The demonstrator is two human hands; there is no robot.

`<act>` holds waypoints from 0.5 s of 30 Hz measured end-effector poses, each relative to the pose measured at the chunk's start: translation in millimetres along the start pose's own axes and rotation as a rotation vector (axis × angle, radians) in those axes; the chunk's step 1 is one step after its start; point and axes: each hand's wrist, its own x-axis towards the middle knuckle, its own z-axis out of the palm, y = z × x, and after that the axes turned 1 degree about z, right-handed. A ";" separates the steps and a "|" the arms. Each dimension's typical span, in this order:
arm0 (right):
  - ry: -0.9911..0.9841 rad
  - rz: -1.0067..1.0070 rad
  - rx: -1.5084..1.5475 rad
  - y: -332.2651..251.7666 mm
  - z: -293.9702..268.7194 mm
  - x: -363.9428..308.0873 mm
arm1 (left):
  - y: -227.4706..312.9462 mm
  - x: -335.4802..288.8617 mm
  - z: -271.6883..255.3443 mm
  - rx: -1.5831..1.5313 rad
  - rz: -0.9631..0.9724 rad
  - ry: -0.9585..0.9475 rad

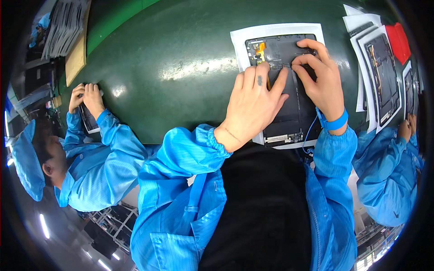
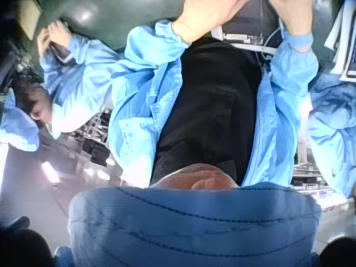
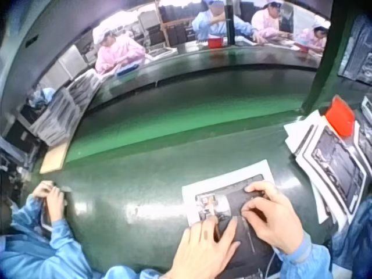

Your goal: Assemble electronic components and ribbon cables inside a tablet chassis at an industrial workbench.

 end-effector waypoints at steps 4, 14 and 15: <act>0.148 -0.148 -0.008 -35.7 -18.2 -21.2 | 9.6 -26.8 -21.4 -0.645 -0.073 0.036; 0.001 -0.187 0.202 -63.7 -38.2 -91.9 | 45.3 -48.7 -38.6 -1.701 -0.679 -0.247; 0.016 -0.174 0.208 -66.0 -38.5 -91.7 | 44.0 -50.1 -41.3 -1.629 -0.626 -0.272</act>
